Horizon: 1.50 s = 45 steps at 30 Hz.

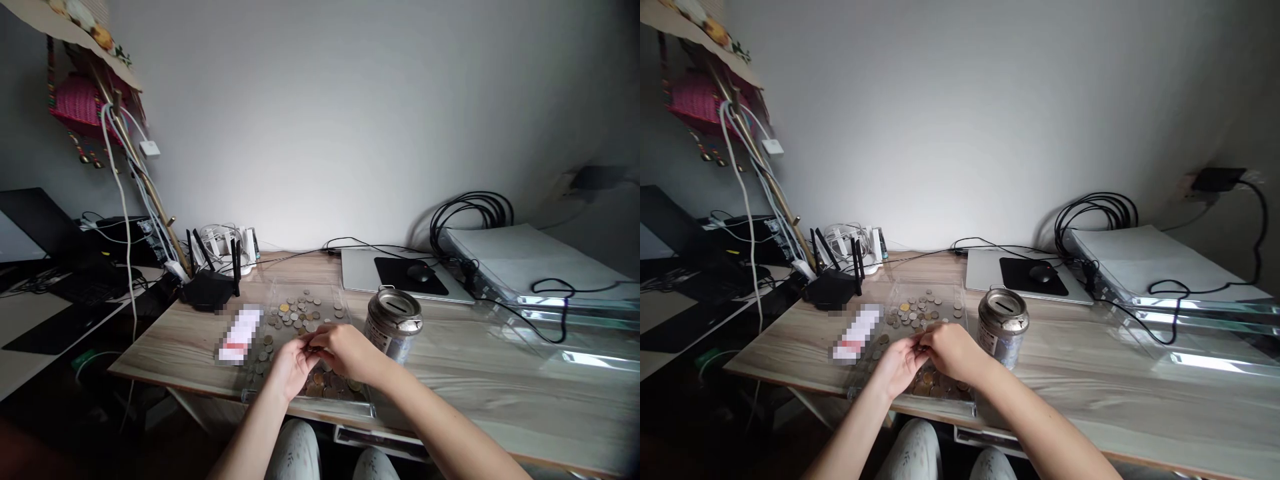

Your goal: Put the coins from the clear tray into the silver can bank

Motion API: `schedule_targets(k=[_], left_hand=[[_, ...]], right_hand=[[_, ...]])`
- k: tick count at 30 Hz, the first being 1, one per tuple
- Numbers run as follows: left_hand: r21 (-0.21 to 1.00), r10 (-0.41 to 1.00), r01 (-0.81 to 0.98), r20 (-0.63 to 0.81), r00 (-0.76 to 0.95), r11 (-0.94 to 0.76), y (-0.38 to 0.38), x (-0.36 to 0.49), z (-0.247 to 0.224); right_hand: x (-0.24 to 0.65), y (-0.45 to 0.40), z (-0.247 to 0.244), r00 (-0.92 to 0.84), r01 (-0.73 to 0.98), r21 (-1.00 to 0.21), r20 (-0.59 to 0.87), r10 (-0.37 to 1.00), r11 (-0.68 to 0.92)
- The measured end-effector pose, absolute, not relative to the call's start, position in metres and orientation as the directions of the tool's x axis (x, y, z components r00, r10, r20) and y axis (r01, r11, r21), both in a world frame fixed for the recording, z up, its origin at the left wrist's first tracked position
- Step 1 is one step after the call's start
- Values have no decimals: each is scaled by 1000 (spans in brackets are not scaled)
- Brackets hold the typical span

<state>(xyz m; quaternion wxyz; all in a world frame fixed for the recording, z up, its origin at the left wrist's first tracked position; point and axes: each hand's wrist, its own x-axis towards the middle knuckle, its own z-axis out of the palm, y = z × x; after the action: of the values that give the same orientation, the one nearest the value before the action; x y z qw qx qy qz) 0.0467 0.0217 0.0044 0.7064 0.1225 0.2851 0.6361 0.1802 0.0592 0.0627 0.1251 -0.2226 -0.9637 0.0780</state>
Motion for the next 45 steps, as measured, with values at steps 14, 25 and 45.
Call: schedule_targets(k=[14,25,45], left_hand=[[697,989,-704,-142,45,132,15,45,5],[834,988,-534,-155,10,136,13,53,10],[834,988,-534,-153,16,138,10,55,13]], right_hand=[[246,76,107,-296,741,-271,690,661,614],[279,87,109,-172,885,-248,614,770,395],[212,66,96,-502,481,-417,590,632,772]])
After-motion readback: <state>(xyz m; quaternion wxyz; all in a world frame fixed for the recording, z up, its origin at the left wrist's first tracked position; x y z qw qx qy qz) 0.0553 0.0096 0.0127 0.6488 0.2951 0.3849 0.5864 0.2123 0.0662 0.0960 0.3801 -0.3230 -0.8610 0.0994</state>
